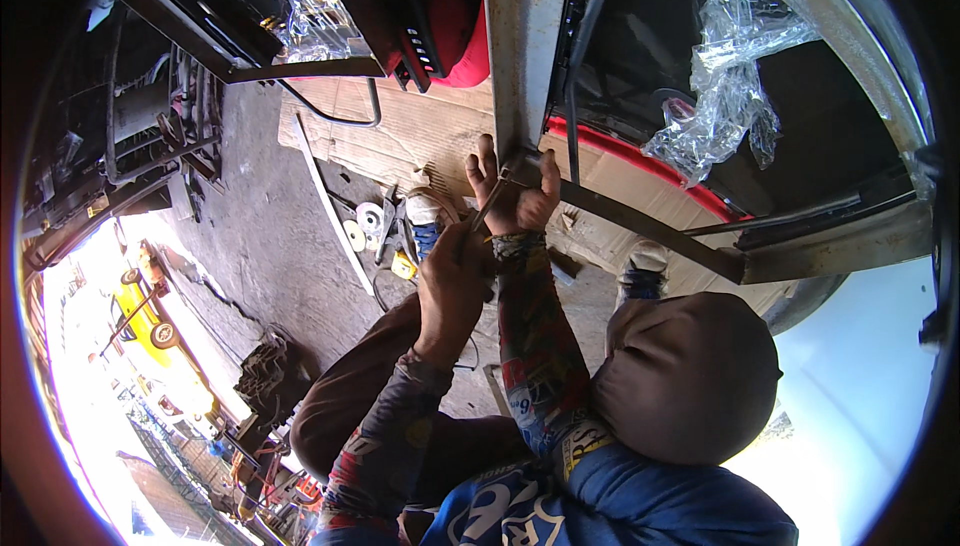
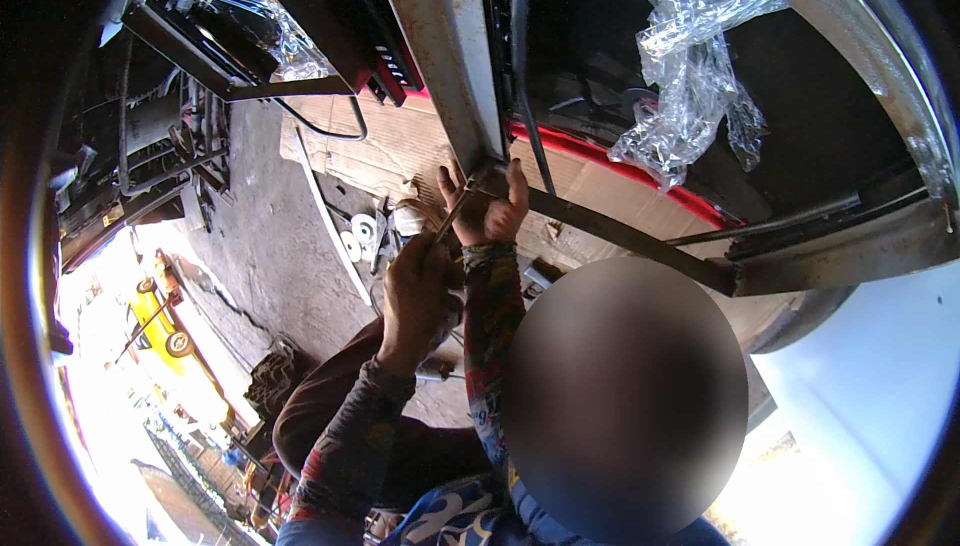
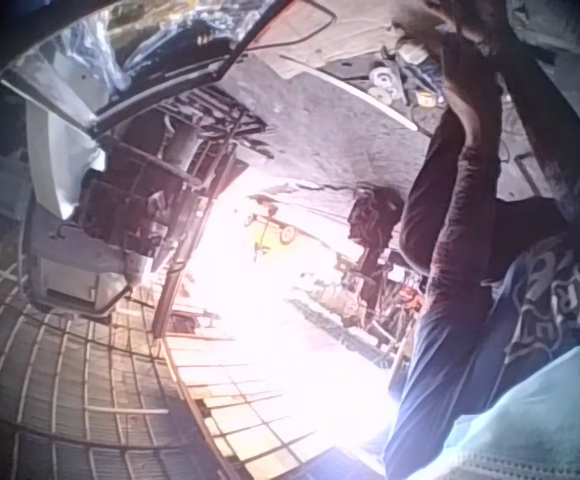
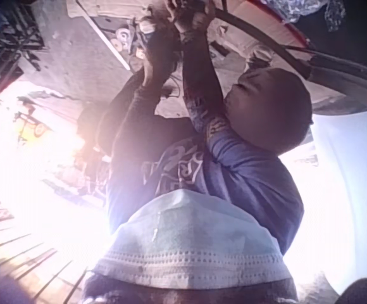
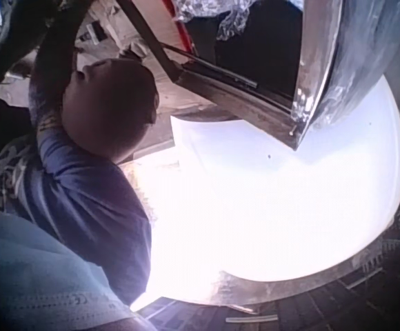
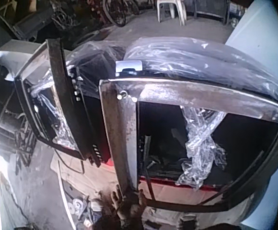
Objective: The person assembles a metal frame by attaching a chrome trim piece and securing it with screws. They use a screwdriver to tighten the screws and ensure the trim is properly aligned.
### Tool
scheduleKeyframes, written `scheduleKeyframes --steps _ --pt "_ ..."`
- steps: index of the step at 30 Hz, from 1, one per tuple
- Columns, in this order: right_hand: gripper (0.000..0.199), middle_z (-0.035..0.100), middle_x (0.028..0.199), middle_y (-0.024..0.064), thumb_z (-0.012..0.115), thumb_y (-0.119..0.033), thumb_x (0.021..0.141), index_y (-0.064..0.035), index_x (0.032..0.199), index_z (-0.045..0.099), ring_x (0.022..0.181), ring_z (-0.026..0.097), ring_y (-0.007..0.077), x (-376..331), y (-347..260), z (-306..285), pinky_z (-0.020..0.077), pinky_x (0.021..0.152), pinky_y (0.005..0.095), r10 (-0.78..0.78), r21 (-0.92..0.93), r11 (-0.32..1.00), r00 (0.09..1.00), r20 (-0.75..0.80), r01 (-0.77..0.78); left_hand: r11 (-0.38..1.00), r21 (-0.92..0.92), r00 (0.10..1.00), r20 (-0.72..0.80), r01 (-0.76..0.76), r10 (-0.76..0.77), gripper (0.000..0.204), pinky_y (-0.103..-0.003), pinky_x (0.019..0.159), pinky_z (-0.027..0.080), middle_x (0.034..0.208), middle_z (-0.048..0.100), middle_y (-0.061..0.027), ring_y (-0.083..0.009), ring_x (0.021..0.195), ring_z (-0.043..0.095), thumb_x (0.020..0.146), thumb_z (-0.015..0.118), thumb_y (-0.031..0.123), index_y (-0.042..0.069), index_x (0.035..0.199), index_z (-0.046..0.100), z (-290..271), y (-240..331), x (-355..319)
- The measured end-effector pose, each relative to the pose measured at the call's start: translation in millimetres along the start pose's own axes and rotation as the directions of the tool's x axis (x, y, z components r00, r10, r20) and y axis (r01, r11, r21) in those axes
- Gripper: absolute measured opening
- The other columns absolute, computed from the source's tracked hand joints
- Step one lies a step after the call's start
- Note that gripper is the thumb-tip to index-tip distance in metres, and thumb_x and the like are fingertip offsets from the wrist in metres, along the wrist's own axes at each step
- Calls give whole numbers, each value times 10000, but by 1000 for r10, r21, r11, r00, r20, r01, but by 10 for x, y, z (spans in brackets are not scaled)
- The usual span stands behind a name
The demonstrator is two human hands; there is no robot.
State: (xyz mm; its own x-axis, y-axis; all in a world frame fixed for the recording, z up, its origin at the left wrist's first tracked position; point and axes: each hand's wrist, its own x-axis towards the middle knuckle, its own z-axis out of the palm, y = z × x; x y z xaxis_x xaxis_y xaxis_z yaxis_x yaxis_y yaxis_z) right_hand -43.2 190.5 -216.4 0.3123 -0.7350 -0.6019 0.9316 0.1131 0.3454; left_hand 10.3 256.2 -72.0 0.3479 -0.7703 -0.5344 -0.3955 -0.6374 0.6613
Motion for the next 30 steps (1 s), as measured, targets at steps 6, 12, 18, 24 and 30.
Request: scheduleKeyframes --steps 6,12,18,24,30 --pt "467 649 1072 81 702 -457 869 -68 1107 605 997 615 247 -81 72 50 494 859 435 5 -85 996 1000 -5 -6 564 681 799 51 -467 599 382 -444 790 402 810 675 -97 -273 803 624 889 607 102 79 1270 621 -79 -39 -24" --pt "402 610 699 50 673 -478 917 -88 888 580 576 591 169 -230 75 46 500 565 340 187 -647 733 977 -103 -209 960 145 969 -33 -239 247 338 -431 710 453 799 646 -126 -285 762 611 893 607 121 57 1224 620 3 -188 10" --pt "383 598 689 27 685 -491 905 -132 841 569 528 538 113 -289 17 155 438 520 282 270 -599 746 955 -125 -290 821 -213 848 118 530 -517 570 -356 582 427 798 618 -94 -243 689 596 934 519 602 48 1010 631 -166 -276 -279" --pt "341 632 724 16 685 -472 911 -139 909 614 542 545 93 -249 77 213 433 511 275 316 -402 848 938 -144 -347 184 -647 650 617 740 -444 545 -266 532 402 733 574 15 -125 622 558 945 488 664 132 907 601 -144 -279 -191" --pt "346 694 808 99 665 -428 934 -84 946 627 632 658 202 -272 -114 205 536 562 342 285 -622 688 927 -242 -374 935 -350 972 -194 55 -130 121 -255 544 466 742 602 -3 -110 559 547 959 658 189 88 919 606 -72 -124 -171"
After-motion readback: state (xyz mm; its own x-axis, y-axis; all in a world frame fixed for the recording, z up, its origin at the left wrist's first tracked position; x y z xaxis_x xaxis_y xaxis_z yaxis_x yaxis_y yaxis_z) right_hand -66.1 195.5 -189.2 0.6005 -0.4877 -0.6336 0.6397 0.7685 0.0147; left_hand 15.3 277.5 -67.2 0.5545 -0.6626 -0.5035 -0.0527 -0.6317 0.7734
